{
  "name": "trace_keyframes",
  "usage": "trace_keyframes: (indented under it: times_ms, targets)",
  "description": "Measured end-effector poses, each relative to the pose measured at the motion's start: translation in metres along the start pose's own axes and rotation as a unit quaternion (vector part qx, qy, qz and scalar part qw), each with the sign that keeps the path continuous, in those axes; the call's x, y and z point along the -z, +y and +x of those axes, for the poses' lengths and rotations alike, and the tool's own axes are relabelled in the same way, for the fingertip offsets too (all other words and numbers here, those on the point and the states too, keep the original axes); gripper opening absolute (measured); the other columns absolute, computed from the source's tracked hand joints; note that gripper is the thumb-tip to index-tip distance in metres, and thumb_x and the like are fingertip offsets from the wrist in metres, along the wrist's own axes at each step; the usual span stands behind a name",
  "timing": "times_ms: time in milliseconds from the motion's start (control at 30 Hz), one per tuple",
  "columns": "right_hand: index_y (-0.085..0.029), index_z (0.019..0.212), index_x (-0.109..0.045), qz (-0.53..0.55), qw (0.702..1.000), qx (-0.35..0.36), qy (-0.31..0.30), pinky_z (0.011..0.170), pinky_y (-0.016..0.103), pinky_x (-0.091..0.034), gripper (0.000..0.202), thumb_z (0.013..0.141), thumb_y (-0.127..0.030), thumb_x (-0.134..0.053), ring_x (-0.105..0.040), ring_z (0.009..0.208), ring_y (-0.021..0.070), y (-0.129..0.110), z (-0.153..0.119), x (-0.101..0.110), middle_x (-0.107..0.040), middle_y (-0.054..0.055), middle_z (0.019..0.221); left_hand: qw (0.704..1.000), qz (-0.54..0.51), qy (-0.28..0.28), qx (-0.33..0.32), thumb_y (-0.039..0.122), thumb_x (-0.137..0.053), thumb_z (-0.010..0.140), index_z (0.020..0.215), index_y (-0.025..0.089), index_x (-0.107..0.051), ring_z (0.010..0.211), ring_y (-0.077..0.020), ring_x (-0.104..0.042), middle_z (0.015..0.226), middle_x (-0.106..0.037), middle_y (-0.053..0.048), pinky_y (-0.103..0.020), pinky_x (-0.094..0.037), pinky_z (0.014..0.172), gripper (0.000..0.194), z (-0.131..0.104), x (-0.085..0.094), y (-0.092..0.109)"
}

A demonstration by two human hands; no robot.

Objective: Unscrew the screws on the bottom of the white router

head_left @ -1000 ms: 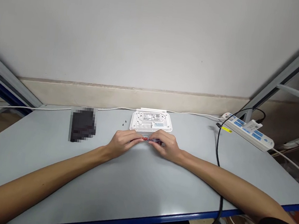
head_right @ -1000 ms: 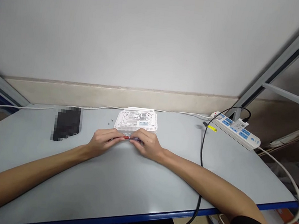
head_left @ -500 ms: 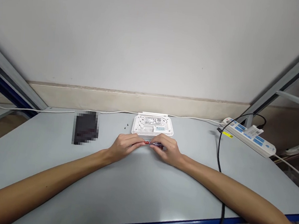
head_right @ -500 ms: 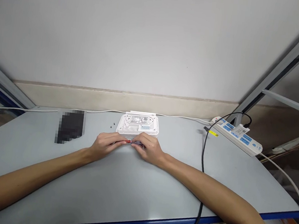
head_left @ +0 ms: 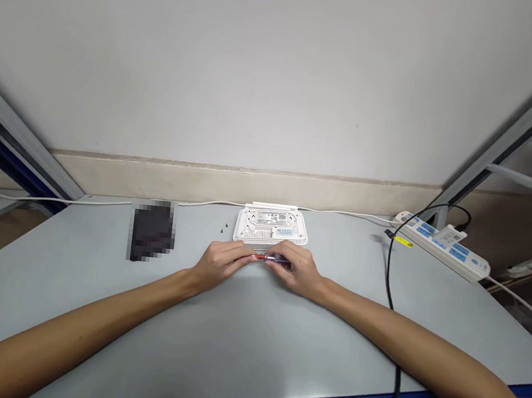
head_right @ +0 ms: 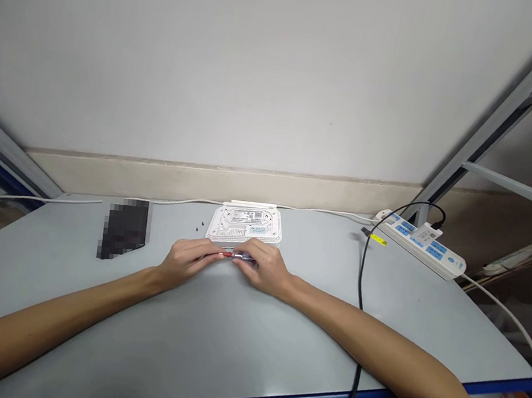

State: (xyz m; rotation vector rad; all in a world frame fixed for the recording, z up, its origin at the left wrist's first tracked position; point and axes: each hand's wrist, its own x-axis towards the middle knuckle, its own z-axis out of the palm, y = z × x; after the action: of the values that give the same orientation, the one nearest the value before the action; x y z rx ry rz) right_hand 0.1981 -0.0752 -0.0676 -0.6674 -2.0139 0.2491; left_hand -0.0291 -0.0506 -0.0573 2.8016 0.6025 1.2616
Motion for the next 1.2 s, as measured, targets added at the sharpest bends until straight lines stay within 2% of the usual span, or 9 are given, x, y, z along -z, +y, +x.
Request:
trace_keyframes:
  times_ms: [233, 533, 733, 867, 967, 1067, 1200]
  targets:
    - [-0.019, 0.1, -0.063, -0.006, 1.0, -0.018, -0.013, 0.066, 0.028, -0.051, 0.013, 0.09, -0.024, -0.057, -0.062, 0.074, 0.0148, -0.0002, 0.0012, 0.0004, -0.068, 0.006, 0.086, 1.0, 0.0, -0.005, 0.013, 0.017, -0.058, 0.091, 0.098, 0.018, -0.068, 0.069, -0.0091, -0.064, 0.081, -0.072, 0.0, -0.02, -0.047, 0.061, 0.012, 0.0002, 0.0009, 0.0004]
    - [-0.018, 0.1, -0.063, -0.008, 1.0, 0.002, -0.016, 0.066, 0.028, -0.053, 0.013, 0.09, -0.023, -0.057, -0.063, 0.076, 0.0151, -0.0017, 0.0022, 0.0003, -0.068, 0.006, 0.086, 1.0, 0.002, -0.01, -0.002, 0.018, -0.057, 0.091, 0.096, 0.018, -0.067, 0.067, -0.0106, -0.064, 0.079, -0.071, -0.001, -0.022, -0.047, 0.059, 0.012, 0.0004, 0.0005, 0.0011]
    - [-0.018, 0.101, -0.063, -0.004, 1.0, 0.002, -0.012, 0.067, 0.028, -0.053, 0.013, 0.089, -0.022, -0.058, -0.064, 0.076, 0.0153, -0.0029, 0.0025, 0.0004, -0.068, 0.006, 0.086, 0.999, 0.002, -0.027, 0.018, 0.021, -0.055, 0.092, 0.096, 0.018, -0.067, 0.065, -0.0097, -0.062, 0.078, -0.07, -0.001, -0.02, -0.046, 0.059, 0.013, 0.0017, 0.002, 0.0029]
    - [-0.019, 0.106, -0.062, 0.0, 1.0, -0.003, 0.001, 0.072, 0.03, -0.054, 0.017, 0.09, -0.02, -0.057, -0.064, 0.082, 0.0163, -0.0036, 0.0027, 0.0011, -0.069, 0.007, 0.092, 0.998, 0.001, -0.035, 0.053, 0.026, -0.056, 0.092, 0.109, 0.018, -0.063, 0.061, -0.0087, -0.059, 0.078, -0.067, 0.0, -0.02, -0.046, 0.06, 0.02, 0.0006, 0.0022, 0.0022]
    - [-0.02, 0.109, -0.06, 0.003, 1.0, -0.005, 0.007, 0.074, 0.03, -0.054, 0.02, 0.091, -0.018, -0.055, -0.064, 0.085, 0.0166, -0.0042, 0.003, 0.0018, -0.069, 0.008, 0.096, 0.994, 0.004, -0.005, 0.11, 0.03, -0.057, 0.092, 0.118, 0.017, -0.056, 0.061, -0.008, -0.057, 0.085, -0.066, -0.001, -0.02, -0.046, 0.059, 0.029, -0.0013, 0.0025, 0.0018]
    - [-0.02, 0.115, -0.058, -0.001, 1.0, -0.003, 0.008, 0.075, 0.031, -0.053, 0.024, 0.091, -0.018, -0.054, -0.063, 0.087, 0.0171, -0.0045, 0.0026, 0.0024, -0.069, 0.008, 0.099, 0.985, 0.0, 0.026, 0.168, 0.031, -0.055, 0.093, 0.118, 0.018, -0.054, 0.058, -0.0072, -0.054, 0.085, -0.065, -0.001, -0.019, -0.046, 0.057, 0.028, -0.0015, 0.0038, 0.0036]
    - [-0.021, 0.119, -0.057, 0.0, 1.0, -0.008, 0.007, 0.076, 0.031, -0.053, 0.028, 0.092, -0.017, -0.051, -0.063, 0.088, 0.0169, -0.0047, 0.0016, 0.0027, -0.068, 0.008, 0.099, 0.982, -0.009, 0.039, 0.182, 0.03, -0.053, 0.093, 0.115, 0.019, -0.055, 0.055, -0.0067, -0.05, 0.078, -0.062, 0.001, -0.019, -0.044, 0.056, 0.024, 0.0003, 0.0054, 0.0066]
